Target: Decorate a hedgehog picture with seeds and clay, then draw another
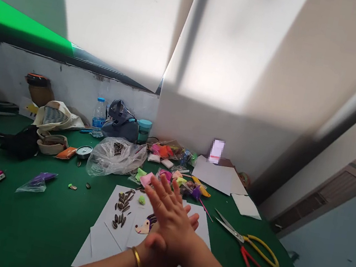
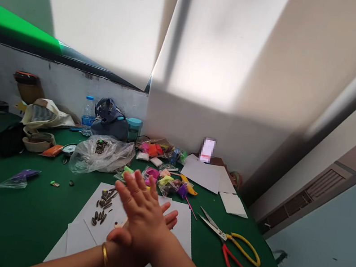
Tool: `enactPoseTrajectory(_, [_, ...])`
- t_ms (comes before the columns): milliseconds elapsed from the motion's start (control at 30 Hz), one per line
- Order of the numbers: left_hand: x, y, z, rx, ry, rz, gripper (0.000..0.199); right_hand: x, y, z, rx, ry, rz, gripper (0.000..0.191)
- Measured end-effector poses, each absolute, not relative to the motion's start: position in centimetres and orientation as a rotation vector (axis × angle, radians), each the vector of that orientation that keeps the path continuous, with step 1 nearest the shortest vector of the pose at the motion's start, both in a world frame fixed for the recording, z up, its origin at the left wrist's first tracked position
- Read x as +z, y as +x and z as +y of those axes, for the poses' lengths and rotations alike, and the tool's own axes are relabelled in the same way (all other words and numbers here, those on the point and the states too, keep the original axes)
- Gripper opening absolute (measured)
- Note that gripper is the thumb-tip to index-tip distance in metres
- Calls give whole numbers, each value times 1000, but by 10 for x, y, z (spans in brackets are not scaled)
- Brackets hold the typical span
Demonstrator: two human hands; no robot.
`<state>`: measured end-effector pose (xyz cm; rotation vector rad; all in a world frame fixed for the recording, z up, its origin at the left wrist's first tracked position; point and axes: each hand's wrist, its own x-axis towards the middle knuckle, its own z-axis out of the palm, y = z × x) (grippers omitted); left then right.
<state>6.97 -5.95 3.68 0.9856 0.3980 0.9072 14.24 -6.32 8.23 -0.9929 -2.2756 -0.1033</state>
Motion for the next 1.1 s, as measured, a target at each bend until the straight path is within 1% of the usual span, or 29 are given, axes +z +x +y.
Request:
enactPoseTrajectory(100, [55, 62, -66, 798, 738, 228, 64, 72, 168, -40, -226, -1060, -2231, 87])
enactPoseTrajectory(167, [69, 51, -60, 724, 640, 210, 56, 62, 184, -32, -275, -1129, -2233, 83])
enactPoseTrajectory(300, [80, 28, -46, 632, 642, 302, 27, 44, 199, -33, -264, -1220, -2168, 75])
enactPoseTrajectory(333, [79, 24, -45, 608, 673, 324, 24, 41, 200, -35, -239, -1221, -2150, 74])
enactPoseTrajectory(433, [69, 15, -42, 583, 760, 414, 27, 36, 200, -40, -131, -1201, -2112, 71])
enactPoseTrajectory(533, [58, 12, -39, 653, 741, 537, 35, 33, 199, -44, 15, -1164, -2037, 68])
enactPoseTrajectory(700, [47, 10, -31, 769, 737, 601, 49, 29, 195, -55, 316, -1129, -1900, 43])
enactPoseTrajectory(867, [37, 12, -25, 829, 863, 666, 64, 23, 184, -61, 459, -1162, -1817, 23])
enactPoseTrajectory(1033, [36, 14, -20, 856, 985, 714, 68, 23, 179, -57, 523, -1204, -1735, 13])
enactPoseTrajectory(1100, [37, 14, -19, 836, 1040, 744, 63, 23, 179, -56, 500, -1193, -1726, 11])
